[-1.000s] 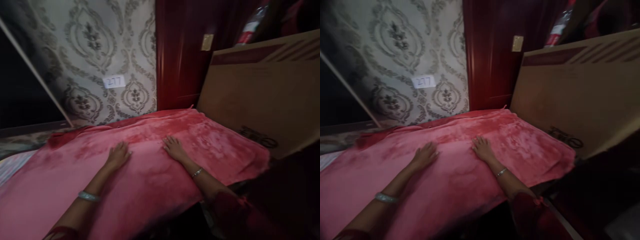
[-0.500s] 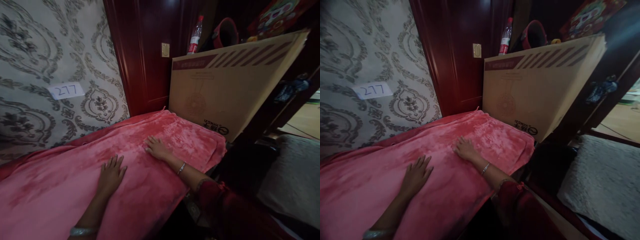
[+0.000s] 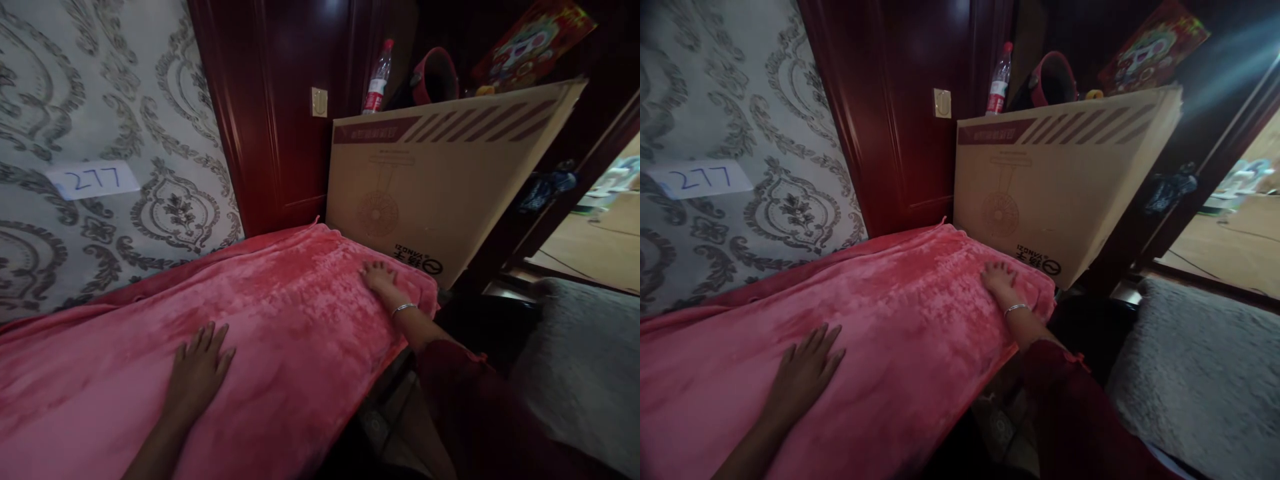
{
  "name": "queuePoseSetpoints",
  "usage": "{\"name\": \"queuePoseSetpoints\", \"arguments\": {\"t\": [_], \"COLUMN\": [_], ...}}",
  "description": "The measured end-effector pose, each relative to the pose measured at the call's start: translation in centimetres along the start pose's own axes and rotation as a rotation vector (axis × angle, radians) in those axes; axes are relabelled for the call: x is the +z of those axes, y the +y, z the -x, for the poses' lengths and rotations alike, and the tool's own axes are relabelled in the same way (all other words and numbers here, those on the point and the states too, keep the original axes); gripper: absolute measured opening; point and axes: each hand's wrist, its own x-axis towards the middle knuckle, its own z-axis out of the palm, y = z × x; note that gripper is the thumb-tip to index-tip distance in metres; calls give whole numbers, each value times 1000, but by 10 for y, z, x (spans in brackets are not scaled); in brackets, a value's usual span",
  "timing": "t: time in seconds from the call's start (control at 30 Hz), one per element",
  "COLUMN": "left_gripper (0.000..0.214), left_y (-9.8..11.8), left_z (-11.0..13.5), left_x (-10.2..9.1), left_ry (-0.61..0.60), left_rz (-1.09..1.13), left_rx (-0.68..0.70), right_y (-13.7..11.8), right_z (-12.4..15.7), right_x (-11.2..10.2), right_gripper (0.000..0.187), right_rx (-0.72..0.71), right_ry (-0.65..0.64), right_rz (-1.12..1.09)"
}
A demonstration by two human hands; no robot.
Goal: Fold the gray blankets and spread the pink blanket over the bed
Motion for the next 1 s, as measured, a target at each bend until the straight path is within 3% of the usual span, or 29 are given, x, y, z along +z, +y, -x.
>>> {"name": "queuePoseSetpoints", "arguments": {"t": [0.07, 0.17, 0.27, 0.43, 0.57, 0.8, 1.0], "left_gripper": [59, 62, 65, 67, 67, 65, 64], "left_y": [-1, -4, -7, -10, -11, -15, -11], "left_z": [-1, -2, -3, -5, -7, -9, -10], "left_x": [2, 5, 8, 13, 16, 22, 18], "left_ry": [3, -2, -9, 22, 43, 62, 77], "left_rz": [8, 17, 26, 56, 84, 73, 50], "left_rx": [-1, -4, -5, -9, -6, 36, 13], "right_y": [-27, -68, -72, 6, 60, 75, 84], "right_z": [2, 2, -12, -44, -45, 5, 34], "right_x": [7, 25, 33, 19, 15, 34, 48], "right_gripper": [60, 59, 60, 61, 60, 58, 65], "right_rx": [-122, -416, -535, -188, -26, 166, 499], "right_ry": [23, -24, -67, -28, 3, 172, 321], "right_rz": [-15, -40, -47, -20, -14, -58, -293]}}
